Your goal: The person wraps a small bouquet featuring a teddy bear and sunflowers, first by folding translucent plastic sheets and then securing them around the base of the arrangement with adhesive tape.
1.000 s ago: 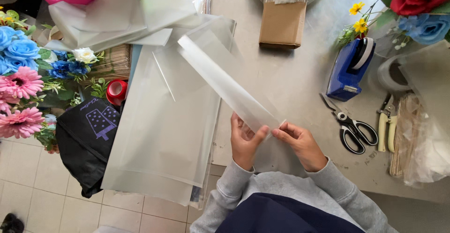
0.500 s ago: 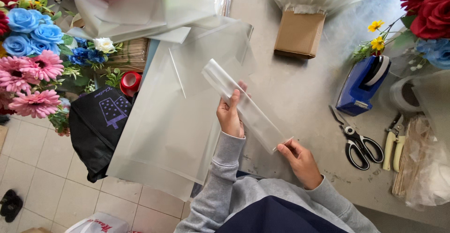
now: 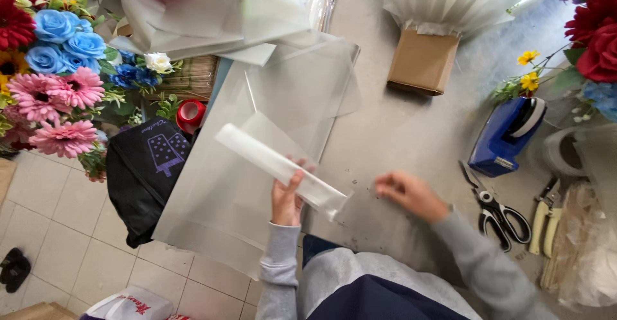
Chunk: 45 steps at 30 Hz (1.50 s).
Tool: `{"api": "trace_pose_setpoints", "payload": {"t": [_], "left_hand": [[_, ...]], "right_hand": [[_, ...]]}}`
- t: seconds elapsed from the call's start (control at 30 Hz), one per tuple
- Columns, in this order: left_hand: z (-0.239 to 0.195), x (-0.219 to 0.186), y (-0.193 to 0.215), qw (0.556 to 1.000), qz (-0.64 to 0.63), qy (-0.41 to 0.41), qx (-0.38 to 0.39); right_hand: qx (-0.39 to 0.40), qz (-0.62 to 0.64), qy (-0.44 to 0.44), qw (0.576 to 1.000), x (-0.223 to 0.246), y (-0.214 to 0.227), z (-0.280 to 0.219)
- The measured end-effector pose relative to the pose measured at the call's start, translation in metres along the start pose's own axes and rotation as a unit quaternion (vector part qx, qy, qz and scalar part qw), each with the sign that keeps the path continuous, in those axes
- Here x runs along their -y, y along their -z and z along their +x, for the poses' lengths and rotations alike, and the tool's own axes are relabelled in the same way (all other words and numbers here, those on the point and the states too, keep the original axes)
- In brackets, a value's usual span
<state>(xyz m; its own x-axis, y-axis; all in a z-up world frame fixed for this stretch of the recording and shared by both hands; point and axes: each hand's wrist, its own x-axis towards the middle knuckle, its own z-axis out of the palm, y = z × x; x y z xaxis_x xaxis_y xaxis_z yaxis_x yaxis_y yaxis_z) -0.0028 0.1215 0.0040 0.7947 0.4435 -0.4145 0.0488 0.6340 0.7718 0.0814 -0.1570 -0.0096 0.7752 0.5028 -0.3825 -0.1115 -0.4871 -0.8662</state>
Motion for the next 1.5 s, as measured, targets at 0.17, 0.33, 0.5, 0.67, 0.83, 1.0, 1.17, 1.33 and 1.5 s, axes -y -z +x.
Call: {"api": "trace_pose_setpoints", "payload": {"t": [0.17,0.33,0.5,0.67,0.83,1.0,1.17,1.33,1.5], "left_hand": [[0.068,0.009,0.083,0.995,0.072,-0.049,-0.043],[0.085,-0.021,0.104,0.953,0.244,-0.117,-0.138],[0.109,-0.005,0.131,0.786,0.498,-0.278,-0.239],[0.044,-0.031,0.043,0.747,0.504,-0.374,-0.221],[0.019,0.036,0.02,0.968,0.146,0.12,0.166],[0.033,0.074,-0.009,0.976,-0.031,0.194,0.098],[0.038,0.105,-0.026,0.981,-0.004,0.194,0.033],[0.028,0.12,-0.028,0.974,0.032,0.211,0.07],[-0.013,0.073,-0.064,0.913,0.347,-0.194,0.089]], "right_hand": [[-0.149,-0.181,0.135,0.963,-0.018,-0.009,0.137],[-0.201,-0.406,0.261,0.852,0.009,-0.054,0.221],[-0.346,-0.554,0.376,0.657,0.009,-0.051,0.247],[-0.378,-0.477,0.369,0.703,0.004,-0.03,0.198],[-0.371,-0.316,0.364,0.794,0.017,0.003,0.097],[-0.362,-0.346,0.341,0.796,-0.027,0.02,0.023],[-0.397,-0.359,0.281,0.797,-0.059,0.039,-0.014],[-0.389,-0.342,0.213,0.829,-0.089,0.025,-0.025],[-0.248,0.161,0.048,0.954,0.011,0.016,-0.044]]}}
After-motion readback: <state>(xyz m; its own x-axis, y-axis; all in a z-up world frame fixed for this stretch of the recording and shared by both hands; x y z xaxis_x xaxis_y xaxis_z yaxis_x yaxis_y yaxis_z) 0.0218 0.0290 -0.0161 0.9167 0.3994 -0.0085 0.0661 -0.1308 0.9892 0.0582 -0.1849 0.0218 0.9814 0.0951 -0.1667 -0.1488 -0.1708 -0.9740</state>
